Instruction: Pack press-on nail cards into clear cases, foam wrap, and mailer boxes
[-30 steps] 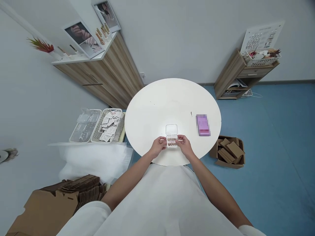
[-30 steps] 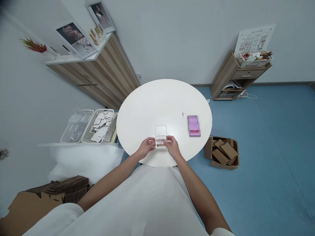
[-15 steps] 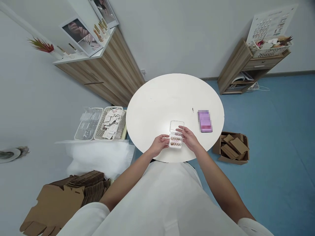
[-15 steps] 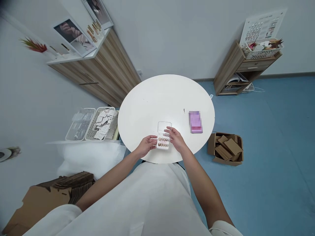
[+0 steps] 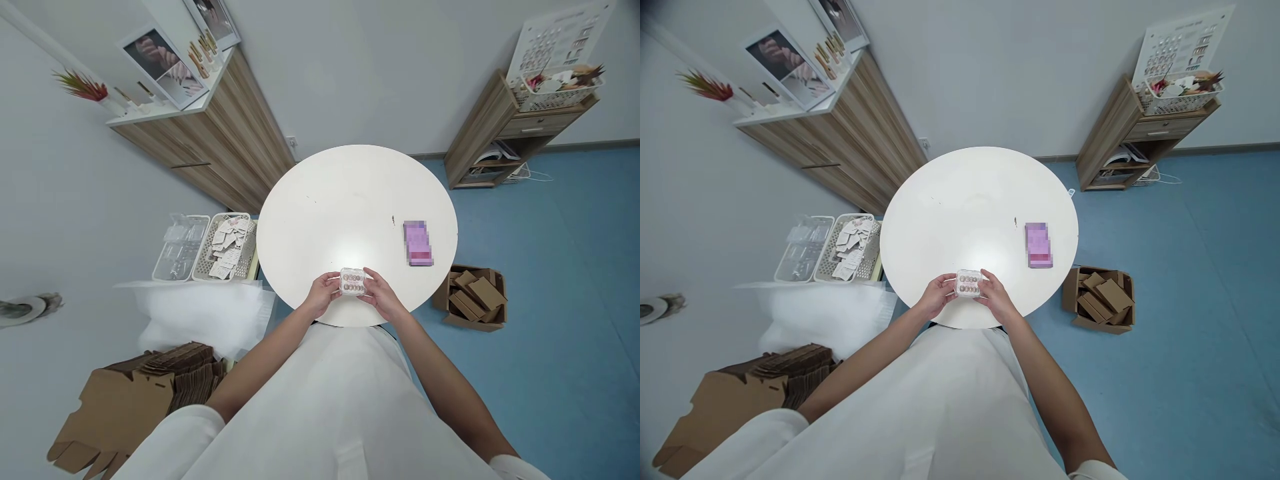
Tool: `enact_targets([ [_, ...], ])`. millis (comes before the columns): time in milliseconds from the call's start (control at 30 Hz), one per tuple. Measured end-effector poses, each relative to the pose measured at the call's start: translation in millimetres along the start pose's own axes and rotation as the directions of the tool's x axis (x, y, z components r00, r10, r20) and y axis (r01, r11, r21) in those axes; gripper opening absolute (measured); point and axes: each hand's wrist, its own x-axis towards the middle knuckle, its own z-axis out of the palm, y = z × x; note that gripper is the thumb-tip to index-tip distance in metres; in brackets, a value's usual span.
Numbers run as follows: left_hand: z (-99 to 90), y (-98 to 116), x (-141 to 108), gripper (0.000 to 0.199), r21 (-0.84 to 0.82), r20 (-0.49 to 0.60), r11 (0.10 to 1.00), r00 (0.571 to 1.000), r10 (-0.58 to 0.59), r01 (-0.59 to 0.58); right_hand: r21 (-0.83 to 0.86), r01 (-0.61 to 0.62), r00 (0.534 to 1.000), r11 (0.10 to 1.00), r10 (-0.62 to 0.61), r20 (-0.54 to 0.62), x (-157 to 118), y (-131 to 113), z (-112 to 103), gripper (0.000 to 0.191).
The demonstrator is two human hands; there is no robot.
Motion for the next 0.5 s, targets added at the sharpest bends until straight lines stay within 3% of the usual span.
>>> enact_targets([
  [167, 1.2, 4.1, -2.6, 0.036, 0.018, 0.012, 1.000, 1.000, -0.022, 0.022, -0.120, 0.084, 0.991, 0.989, -0.095, -0.091, -0.3, 2.9, 0.4, 0.051],
  [400, -1.5, 3.3, -7.0, 0.048, 0.178, 0.098, 0.983, 0.993, -0.065, 0.047, -0.189, 0.156, 0.977, 0.969, -0.180, -0.117, -4.0, -1.6, 6.9, 0.055],
  [500, -3.3, 0.4, -6.0, 0.048, 0.182, 0.083, 0.982, 0.995, -0.062, 0.046, -0.215, 0.154, 0.977, 0.964, -0.181, -0.113, -4.2, 0.7, 7.9, 0.056],
])
